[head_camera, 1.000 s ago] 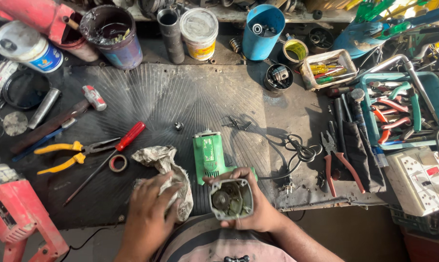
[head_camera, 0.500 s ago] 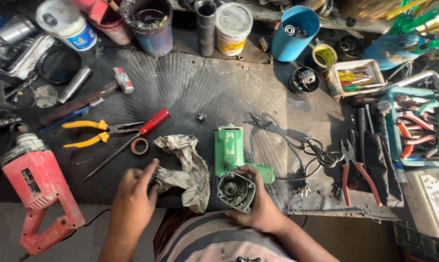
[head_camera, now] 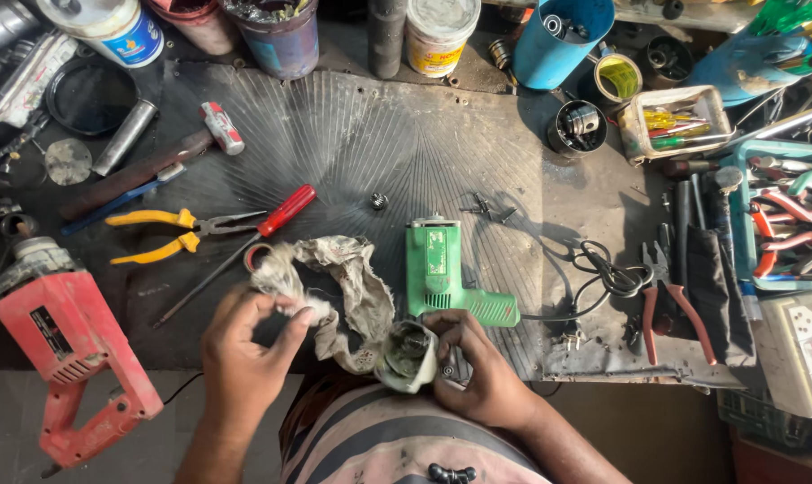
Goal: The person wipes grease and dirt from a disassembled power tool motor housing using a rag, turning the housing to clean its inner and outer surfaces. They handle a green angle grinder on the bench and at the end dip the rag into a can of liquid and reposition containers on the workbench.
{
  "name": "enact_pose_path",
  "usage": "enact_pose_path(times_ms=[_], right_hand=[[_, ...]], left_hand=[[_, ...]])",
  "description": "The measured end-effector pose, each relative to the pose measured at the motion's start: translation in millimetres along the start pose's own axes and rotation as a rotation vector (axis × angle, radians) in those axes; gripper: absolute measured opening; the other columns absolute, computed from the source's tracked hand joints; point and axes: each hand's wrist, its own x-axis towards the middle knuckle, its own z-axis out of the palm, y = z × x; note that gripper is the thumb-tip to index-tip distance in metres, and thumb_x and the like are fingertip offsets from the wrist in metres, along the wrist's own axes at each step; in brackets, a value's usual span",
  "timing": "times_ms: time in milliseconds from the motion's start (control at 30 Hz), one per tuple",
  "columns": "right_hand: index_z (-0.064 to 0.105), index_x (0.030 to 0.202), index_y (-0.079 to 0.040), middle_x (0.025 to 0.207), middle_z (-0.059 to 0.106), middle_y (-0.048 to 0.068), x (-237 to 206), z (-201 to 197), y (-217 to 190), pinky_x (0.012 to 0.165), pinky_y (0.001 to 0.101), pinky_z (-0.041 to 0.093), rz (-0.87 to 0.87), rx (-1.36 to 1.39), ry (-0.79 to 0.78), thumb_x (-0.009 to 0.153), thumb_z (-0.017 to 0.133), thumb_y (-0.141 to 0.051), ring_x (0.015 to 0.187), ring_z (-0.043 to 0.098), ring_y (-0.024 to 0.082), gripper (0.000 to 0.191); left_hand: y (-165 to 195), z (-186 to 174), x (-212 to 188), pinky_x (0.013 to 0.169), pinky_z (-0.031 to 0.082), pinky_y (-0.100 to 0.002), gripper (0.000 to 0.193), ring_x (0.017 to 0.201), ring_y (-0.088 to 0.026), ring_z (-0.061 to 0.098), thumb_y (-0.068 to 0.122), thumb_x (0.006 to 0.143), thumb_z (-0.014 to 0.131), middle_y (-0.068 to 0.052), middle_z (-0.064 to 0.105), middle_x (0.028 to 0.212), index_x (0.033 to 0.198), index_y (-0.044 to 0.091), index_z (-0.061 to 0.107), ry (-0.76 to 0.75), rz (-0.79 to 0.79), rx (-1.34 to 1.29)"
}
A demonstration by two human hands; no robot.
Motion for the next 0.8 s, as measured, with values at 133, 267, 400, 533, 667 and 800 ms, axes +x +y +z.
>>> enact_pose_path(times_ms=[133, 267, 400, 533, 667, 800], right_hand=[[0.047, 0.112, -0.006, 0.130, 0.065, 0.016, 1.1, 11.2, 6.7, 0.097, 0.0357, 0.052, 0.143, 0.025, 0.096, 0.081, 0.075, 0.002, 0.110, 0.064, 0.026, 0.043], [0.056, 0.116, -0.004, 0.118, 0.069, 0.015, 4.3, 15.8, -5.9, 0.098, 0.0380, 0.052, 0.155, -0.341, 0.075, 0.080, 0.069, 0.000, 0.115, 0.067, 0.031, 0.038], [0.054, 0.130, -0.002, 0.124, 0.066, 0.019, 14.1, 18.2, -31.6, 0.102, 0.0420, 0.049, 0.349, -0.310, 0.010, 0.083, 0.071, -0.020, 0.120, 0.063, 0.035, 0.053], [0.050, 0.133, -0.005, 0.127, 0.062, 0.019, 30.3, 28.7, -50.4, 0.100, 0.0426, 0.047, 0.531, -0.366, 0.003, 0.070, 0.089, -0.040, 0.122, 0.060, 0.036, 0.082], [0.056, 0.128, -0.009, 0.122, 0.067, 0.014, 40.9, 36.2, -51.8, 0.100, 0.0399, 0.049, 0.634, -0.442, 0.025, 0.062, 0.093, -0.043, 0.119, 0.063, 0.033, 0.083], [0.063, 0.128, -0.011, 0.119, 0.071, 0.012, 31.3, 39.0, -41.3, 0.097, 0.0370, 0.053, 0.631, -0.427, 0.090, 0.058, 0.095, -0.041, 0.114, 0.068, 0.028, 0.083]], left_hand=[[-12.6, 23.9, -9.8, 0.071, 0.056, -0.030, 0.020, 0.082, -0.021, 0.068, 0.004, 0.090, 0.076, -0.010, 0.068, 0.097, 0.103, 0.002, 0.061, -0.061, -0.222, -0.113], [-23.3, 29.3, -18.9, 0.079, 0.059, -0.029, 0.023, 0.099, -0.015, 0.075, 0.003, 0.094, 0.067, -0.011, 0.073, 0.106, 0.114, 0.002, 0.057, -0.146, -0.163, -0.092], [-43.8, 3.7, -5.8, 0.085, 0.057, -0.031, 0.026, 0.099, -0.014, 0.073, 0.005, 0.101, 0.057, -0.010, 0.074, 0.108, 0.126, 0.003, 0.054, -0.084, -0.292, -0.086], [-67.9, -29.2, 21.2, 0.084, 0.049, -0.027, 0.029, 0.095, -0.014, 0.060, 0.011, 0.108, 0.054, -0.008, 0.066, 0.111, 0.136, 0.005, 0.051, 0.061, -0.441, -0.506], [-80.3, -29.1, 38.7, 0.085, 0.057, -0.029, 0.016, 0.092, -0.012, 0.066, 0.018, 0.106, 0.055, -0.005, 0.068, 0.105, 0.114, 0.004, 0.058, 0.005, -0.654, -0.929], [-84.2, -13.6, 46.6, 0.083, 0.053, -0.028, 0.013, 0.093, -0.012, 0.065, 0.017, 0.105, 0.060, -0.005, 0.068, 0.105, 0.111, 0.005, 0.058, -0.003, -0.777, -0.958]])
